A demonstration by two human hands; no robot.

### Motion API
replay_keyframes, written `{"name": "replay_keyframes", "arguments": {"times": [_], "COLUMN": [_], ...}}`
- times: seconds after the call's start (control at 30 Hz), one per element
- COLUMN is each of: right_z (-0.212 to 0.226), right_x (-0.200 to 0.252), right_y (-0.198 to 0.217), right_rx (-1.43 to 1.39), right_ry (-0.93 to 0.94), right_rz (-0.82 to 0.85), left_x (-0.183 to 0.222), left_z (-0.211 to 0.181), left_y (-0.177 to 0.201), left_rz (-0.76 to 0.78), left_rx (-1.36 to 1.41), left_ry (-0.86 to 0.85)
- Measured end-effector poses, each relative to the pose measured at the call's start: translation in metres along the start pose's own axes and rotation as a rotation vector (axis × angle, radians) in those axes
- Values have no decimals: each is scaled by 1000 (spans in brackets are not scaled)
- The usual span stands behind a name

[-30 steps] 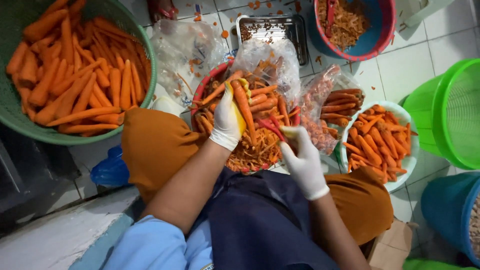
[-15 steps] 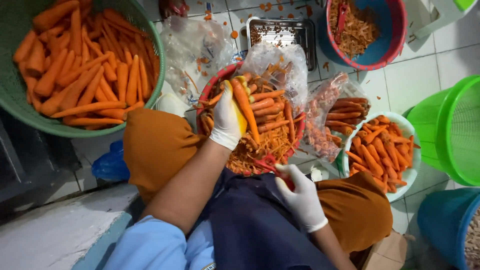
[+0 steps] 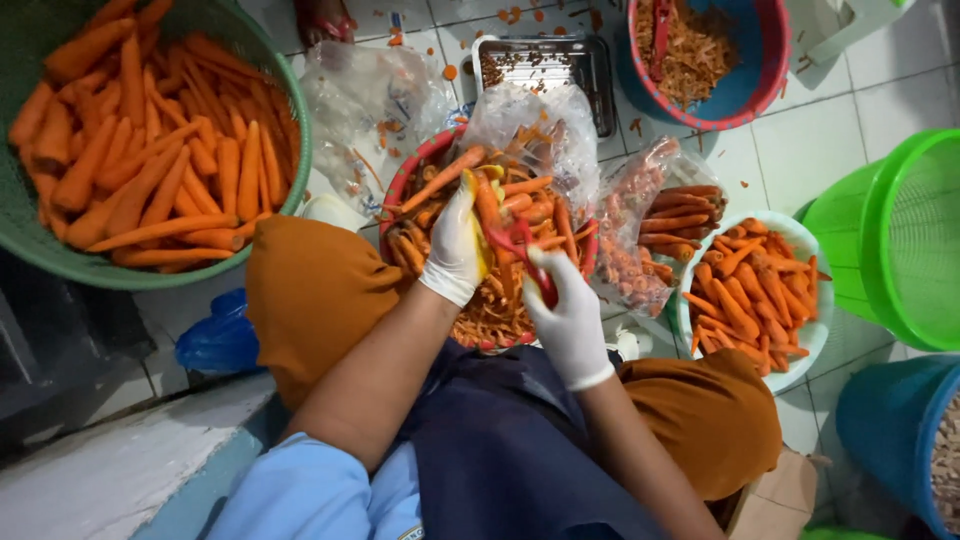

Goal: Peeling the outer skin off carrots using a handheld peeler and collecting them in a bowl.

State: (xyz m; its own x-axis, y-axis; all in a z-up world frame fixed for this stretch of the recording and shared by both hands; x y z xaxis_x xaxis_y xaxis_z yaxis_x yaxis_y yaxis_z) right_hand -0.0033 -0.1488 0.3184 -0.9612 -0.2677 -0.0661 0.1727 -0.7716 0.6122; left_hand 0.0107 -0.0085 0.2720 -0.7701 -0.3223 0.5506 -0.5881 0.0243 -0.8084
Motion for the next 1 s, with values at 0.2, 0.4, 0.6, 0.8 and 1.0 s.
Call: {"name": "replay_keyframes", "arguments": {"times": [0.2,0.4,0.6,0.8,1.0], "right_z": [-37,-14,11,-17,-54], "right_x": [49,15,-16,29,36], "right_y": [32,38,4,19,44], "right_rx": [84,-85,-48,167,127], "right_ry": [-168,-137,52,147,-73], "right_rz": [172,63,1,112,146], "left_x": [1,-2,-25,-35,-19], "left_z": [-16,4,20,4,-3], "left_y": [-3,3,28,35,14], "left_rz": [61,24,-82,-92,-27], "left_rx": [0,13,19,-86,-88], "left_ry": [-101,-56,-9,-132,-89]}}
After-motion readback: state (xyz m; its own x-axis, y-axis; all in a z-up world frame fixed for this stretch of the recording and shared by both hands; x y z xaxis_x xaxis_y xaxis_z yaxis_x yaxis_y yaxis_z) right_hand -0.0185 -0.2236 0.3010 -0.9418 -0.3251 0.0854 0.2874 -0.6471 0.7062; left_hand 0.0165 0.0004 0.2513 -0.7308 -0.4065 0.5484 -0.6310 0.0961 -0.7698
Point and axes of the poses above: each hand's wrist, its own x-axis away from the middle knuckle, its own y-axis out of the back of the hand, z = x × y, the point moved 2 cm from there along -x, towards the middle knuckle, and after that the axes turned 10 degrees about -z, right-handed, at the moved point
